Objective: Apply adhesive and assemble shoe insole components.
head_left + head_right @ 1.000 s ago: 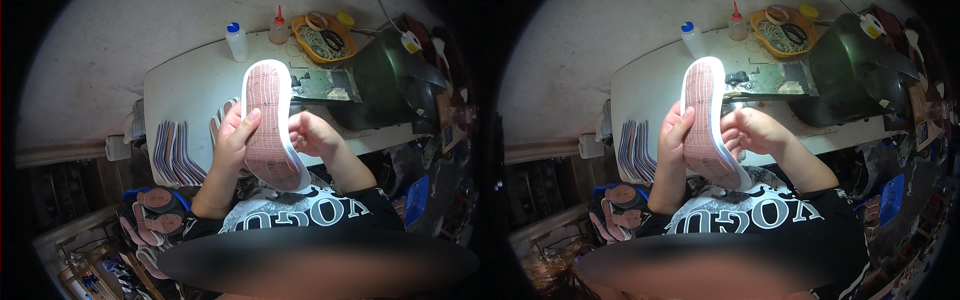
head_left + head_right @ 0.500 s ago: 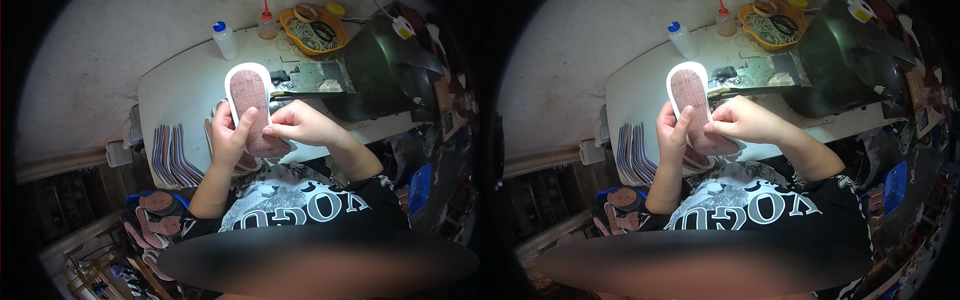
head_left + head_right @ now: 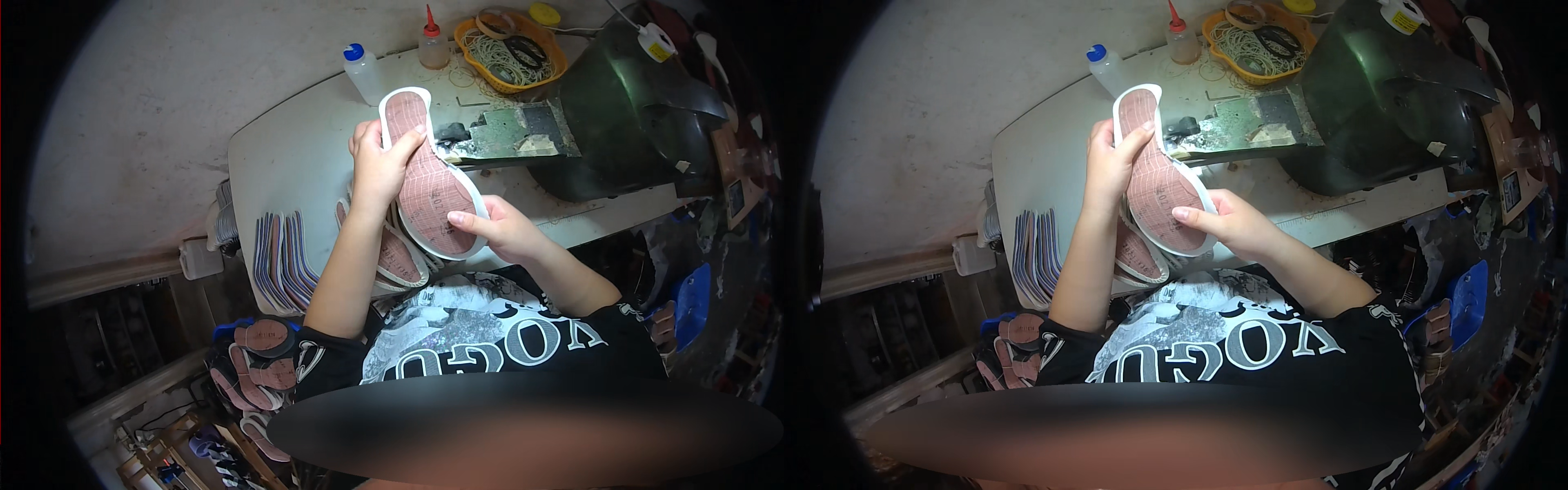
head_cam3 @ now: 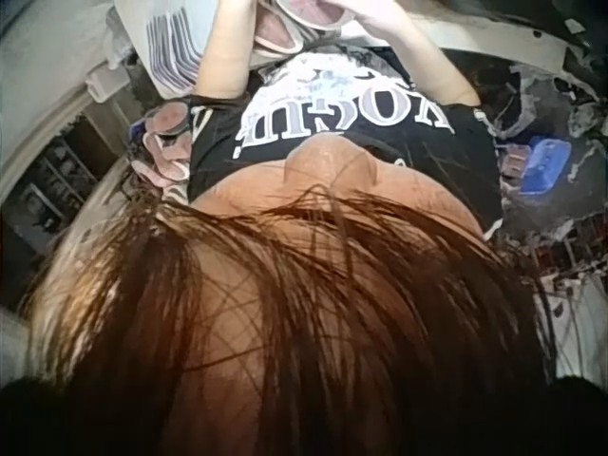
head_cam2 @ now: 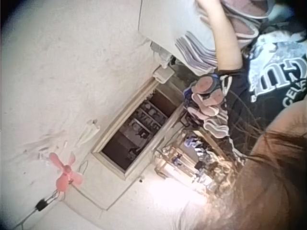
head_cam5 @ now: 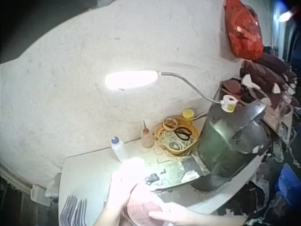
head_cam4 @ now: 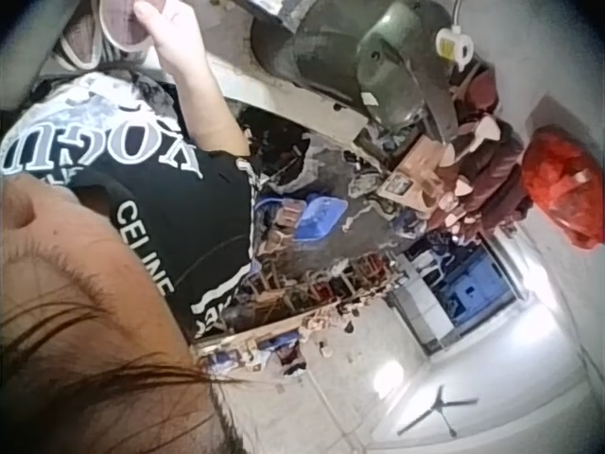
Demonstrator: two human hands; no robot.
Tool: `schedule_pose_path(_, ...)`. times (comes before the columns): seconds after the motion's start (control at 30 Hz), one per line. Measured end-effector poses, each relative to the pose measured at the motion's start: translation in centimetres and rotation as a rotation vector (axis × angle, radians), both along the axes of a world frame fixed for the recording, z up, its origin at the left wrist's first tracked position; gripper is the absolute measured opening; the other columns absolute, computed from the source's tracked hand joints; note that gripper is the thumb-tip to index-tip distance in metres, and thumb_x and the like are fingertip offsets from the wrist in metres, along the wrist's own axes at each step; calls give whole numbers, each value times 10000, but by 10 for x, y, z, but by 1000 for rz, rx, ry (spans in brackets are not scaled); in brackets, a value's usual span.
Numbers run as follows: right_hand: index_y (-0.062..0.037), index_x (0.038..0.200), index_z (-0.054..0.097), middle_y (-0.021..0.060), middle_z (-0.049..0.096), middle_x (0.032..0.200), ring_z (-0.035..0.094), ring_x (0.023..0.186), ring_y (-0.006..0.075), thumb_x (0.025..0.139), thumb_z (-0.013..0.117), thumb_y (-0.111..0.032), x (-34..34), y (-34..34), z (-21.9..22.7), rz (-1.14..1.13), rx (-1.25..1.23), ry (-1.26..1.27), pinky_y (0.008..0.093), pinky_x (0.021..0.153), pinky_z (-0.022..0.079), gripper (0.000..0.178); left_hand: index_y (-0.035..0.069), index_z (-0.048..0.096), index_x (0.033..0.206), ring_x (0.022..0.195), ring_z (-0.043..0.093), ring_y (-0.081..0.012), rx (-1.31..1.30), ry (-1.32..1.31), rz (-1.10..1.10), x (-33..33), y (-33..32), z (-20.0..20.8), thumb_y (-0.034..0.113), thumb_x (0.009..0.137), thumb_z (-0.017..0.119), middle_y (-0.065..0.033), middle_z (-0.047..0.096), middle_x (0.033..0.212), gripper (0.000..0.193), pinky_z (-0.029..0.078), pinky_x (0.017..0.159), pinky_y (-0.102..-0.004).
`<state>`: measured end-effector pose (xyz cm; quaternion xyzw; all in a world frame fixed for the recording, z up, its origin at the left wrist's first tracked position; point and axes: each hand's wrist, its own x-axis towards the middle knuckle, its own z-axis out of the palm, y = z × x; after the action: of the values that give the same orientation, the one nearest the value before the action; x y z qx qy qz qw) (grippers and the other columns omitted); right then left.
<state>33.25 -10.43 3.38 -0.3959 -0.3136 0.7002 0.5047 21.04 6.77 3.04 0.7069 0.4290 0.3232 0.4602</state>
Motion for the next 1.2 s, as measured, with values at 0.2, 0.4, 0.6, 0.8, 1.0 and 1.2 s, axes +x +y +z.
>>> schedule_pose_path(0.2,34,1180,572,69,628,1104,574,999,117,929,592,-244,1,1,-7,-63,-53,122,287,889,450,375,-15,642,961,1080,399,-308,50,31,55,8,0,0,349,765,713,-150,514,1050,419,321,976,-400)
schedule_pose_path(0.4,49,1180,558,118,645,1061,612,969,151,924,595,-199,8,-3,-8,-181,-73,143,304,878,488,358,-60,602,998,1113,404,-341,123,180,106,24,2,6,358,789,676,-194,520,1106,474,327,992,-416)
schedule_pose_path(0.6,67,1090,581,173,671,932,688,763,201,931,582,-222,-6,-7,-3,-141,-226,155,264,654,565,330,-71,612,1008,1146,428,-369,64,267,67,28,17,3,396,796,647,-239,533,1159,515,342,1004,-417)
schedule_pose_path(0.8,51,1019,617,150,680,846,682,714,183,941,560,-247,-21,5,3,-287,-175,231,275,655,563,313,-91,600,1081,1232,377,-410,-127,367,-85,20,47,-8,498,830,573,-294,465,1292,641,315,1041,-424)
schedule_pose_path(1.0,43,1012,622,144,680,830,682,707,183,939,564,-259,-23,24,6,-323,-155,237,268,640,560,316,50,604,1133,1300,359,-330,259,179,-672,15,67,25,435,800,648,-172,467,1336,511,255,1095,-420)
schedule_pose_path(1.2,64,1074,584,145,680,867,682,705,181,951,535,-275,-23,37,8,-328,-158,234,269,658,567,364,77,630,967,1061,474,-251,-47,441,-1038,17,84,46,424,681,782,-118,554,1046,475,386,906,-352)
